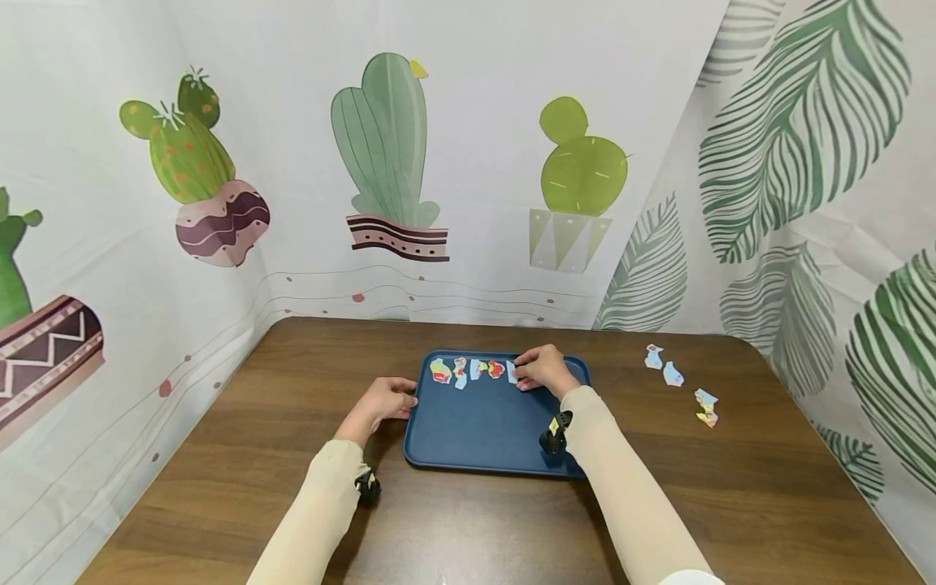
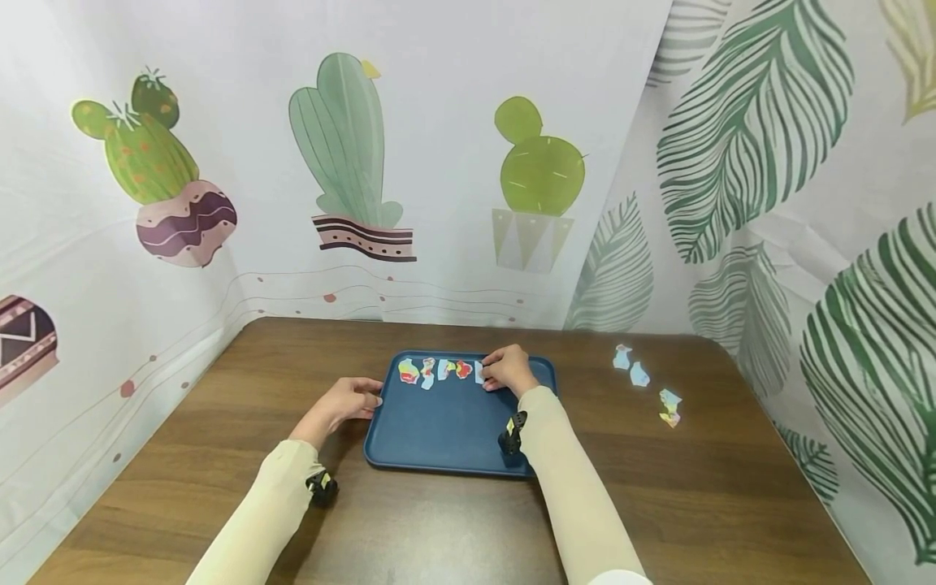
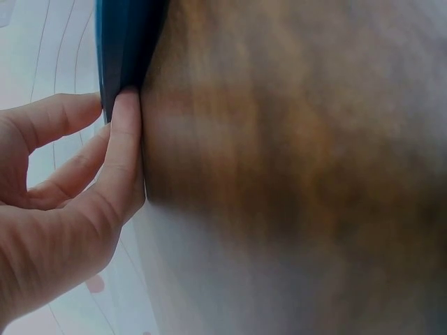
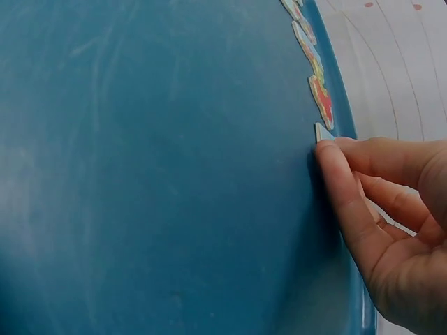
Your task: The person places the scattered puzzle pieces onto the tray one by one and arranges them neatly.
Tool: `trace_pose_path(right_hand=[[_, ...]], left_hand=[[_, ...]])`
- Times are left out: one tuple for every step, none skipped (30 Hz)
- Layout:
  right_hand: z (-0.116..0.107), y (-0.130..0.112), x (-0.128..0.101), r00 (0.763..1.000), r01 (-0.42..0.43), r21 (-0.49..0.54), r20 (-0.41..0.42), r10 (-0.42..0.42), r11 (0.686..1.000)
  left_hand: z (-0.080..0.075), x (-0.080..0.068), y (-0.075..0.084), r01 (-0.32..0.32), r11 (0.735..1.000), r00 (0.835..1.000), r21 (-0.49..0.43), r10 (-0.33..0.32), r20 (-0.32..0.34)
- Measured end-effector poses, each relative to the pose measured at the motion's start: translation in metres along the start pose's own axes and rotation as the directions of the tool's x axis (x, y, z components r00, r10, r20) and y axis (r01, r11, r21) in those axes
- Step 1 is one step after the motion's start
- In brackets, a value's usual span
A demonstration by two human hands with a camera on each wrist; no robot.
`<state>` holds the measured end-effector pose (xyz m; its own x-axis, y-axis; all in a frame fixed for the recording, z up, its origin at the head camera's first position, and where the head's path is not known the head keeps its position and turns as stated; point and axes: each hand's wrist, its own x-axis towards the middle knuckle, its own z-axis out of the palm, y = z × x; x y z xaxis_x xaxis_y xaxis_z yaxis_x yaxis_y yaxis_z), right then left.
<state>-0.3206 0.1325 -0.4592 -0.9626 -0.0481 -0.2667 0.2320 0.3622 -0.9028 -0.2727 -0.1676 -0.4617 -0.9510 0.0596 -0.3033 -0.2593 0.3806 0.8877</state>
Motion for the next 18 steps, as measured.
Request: trace_pose_path(right_hand=[[-0.001,0.0,0.0,1.0,-0.001,-0.001,0.005,0.001,1.0],[-0.002,-0.001,-0.001,1.0,0.0,0.0,0.009,0.0,1.0],[-0.003,-0.001,-0.001,1.0,0.007,0.001,0.012,-0.007,1.0],[-0.004,-0.001,-0.001,1.0,0.012,0.006,0.014,-0.012,1.0],[-0.006,-0.001,-0.001,1.0,0.016,0.014,0.014,-0.016,1.0],[-0.007,-0.001,-0.001,1.0,0.023,0.022,0.014,-0.023,0.999],[-0.009,-0.001,-0.002,0.999,0.037,0.029,0.016,-0.038,0.999],[-0.011,-0.001,-0.002,0.998,0.053,0.035,0.02,-0.054,0.998],[-0.013,0.0,-0.003,0.997,0.07,0.041,0.021,-0.07,0.997],[-0.016,-0.001,-0.003,0.996,0.083,0.043,0.022,-0.084,0.996],[-0.019,-0.001,-0.004,0.994,0.102,0.044,0.025,-0.103,0.994],[-0.022,0.0,-0.004,0.992,0.121,0.044,0.028,-0.122,0.992],[-0.025,0.0,-0.004,0.99,0.14,0.045,0.028,-0.141,0.989],[-0.028,0.0,-0.004,0.988,0.153,0.05,0.023,-0.154,0.987],[-0.032,0.001,-0.005,0.986,0.166,0.053,0.02,-0.167,0.985],[-0.036,0.001,-0.005,0.984,0.179,0.058,0.019,-0.18,0.982],[-0.04,0.002,-0.005,0.981,0.192,0.067,0.015,-0.193,0.979],[-0.044,0.003,-0.006,0.978,0.206,0.074,0.012,-0.208,0.976]], left_hand=[[0.0,0.0,0.0,-0.002,1.0,1.0,-0.001,0.002,0.001],[0.0,-0.001,0.0,-0.001,1.0,1.0,-0.003,0.001,0.0],[0.0,-0.001,0.0,-0.004,1.0,1.0,-0.001,0.004,0.001],[0.0,-0.001,0.0,-0.007,1.0,1.0,0.004,0.007,0.003],[0.0,-0.001,0.001,-0.007,1.0,1.0,0.002,0.007,0.003],[0.0,-0.001,0.001,-0.008,1.0,1.0,0.001,0.008,0.003],[-0.001,-0.001,0.001,-0.007,1.0,1.0,0.001,0.007,0.003],[-0.001,-0.001,0.0,-0.005,1.0,1.0,0.004,0.005,0.002],[-0.001,-0.001,0.0,-0.006,1.0,1.0,0.006,0.006,0.003],[-0.001,-0.001,0.0,-0.004,1.0,1.0,0.004,0.004,0.002],[-0.001,-0.001,0.0,-0.001,1.0,1.0,0.0,0.001,0.0],[0.0,-0.001,0.0,0.0,1.0,1.0,0.0,0.0,-0.001],[0.0,-0.001,0.0,0.001,1.0,1.0,0.0,-0.001,-0.001],[0.0,-0.001,0.0,0.0,1.0,1.0,0.001,0.0,0.0],[0.0,-0.001,0.0,-0.001,1.0,1.0,-0.001,0.001,0.0],[0.0,-0.001,0.0,-0.002,1.0,1.0,-0.001,0.002,0.0],[0.0,-0.001,0.0,-0.003,1.0,1.0,-0.003,0.003,0.0],[0.0,-0.001,0.0,-0.005,1.0,1.0,-0.006,0.005,0.001]])
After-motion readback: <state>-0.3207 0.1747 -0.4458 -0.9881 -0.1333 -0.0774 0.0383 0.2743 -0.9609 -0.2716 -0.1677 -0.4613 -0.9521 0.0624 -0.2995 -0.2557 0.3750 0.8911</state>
